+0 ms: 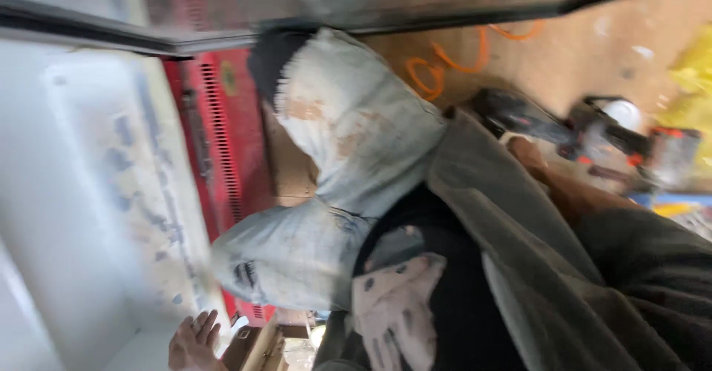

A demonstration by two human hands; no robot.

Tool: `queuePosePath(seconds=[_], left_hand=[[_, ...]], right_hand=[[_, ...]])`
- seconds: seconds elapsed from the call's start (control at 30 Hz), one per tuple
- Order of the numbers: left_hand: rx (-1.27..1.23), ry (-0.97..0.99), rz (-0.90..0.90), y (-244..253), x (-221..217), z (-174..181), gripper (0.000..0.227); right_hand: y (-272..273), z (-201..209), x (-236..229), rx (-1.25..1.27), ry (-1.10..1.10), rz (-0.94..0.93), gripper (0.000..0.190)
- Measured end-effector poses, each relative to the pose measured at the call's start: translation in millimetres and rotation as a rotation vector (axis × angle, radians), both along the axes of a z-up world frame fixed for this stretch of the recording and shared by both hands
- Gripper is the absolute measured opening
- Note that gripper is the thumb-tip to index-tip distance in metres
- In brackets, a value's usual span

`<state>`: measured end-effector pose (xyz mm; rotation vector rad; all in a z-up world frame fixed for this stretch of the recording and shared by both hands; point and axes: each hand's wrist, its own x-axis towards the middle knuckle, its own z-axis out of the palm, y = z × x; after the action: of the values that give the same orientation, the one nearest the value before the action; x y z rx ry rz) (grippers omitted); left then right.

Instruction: Applying masking tape and spray painting the bottom edge of a refrigerator

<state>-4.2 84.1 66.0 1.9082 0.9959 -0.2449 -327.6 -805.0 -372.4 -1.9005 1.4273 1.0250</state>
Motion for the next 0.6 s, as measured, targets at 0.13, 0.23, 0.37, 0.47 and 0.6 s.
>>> queuePosePath(seconds=[0.13, 0.23, 0.37, 0.47, 0.6], left_hand=[[0.206, -0.196, -0.085, -89.2, 27.3, 74.0, 0.034], [0.173, -0.267, -0.140, -89.5, 37.5, 78.4, 0.032], [0.201, -0.326, -0.204, -99.2, 45.1, 82.1, 0.029], [0.141, -0.497, -0.135, -78.0, 39.6, 81.3, 0.021], [0.236, -0.533, -0.047, -86.0, 25.5, 108.4, 0.036]], right_hand=[[86.7, -50.5, 64.0, -0.250, 0.087, -0.096, 0.027], [101.4, 56.8, 119.5, 0.041, -0.323, 0.363, 0.039], [140.8, 212.1, 230.1, 0.138, -0.147, 0.260, 0.046], [146.1, 223.2, 274.8, 0.176, -0.194, 0.202, 0.068], [183.7, 356.7, 368.5, 0.049, -0.895, 0.601, 0.016]])
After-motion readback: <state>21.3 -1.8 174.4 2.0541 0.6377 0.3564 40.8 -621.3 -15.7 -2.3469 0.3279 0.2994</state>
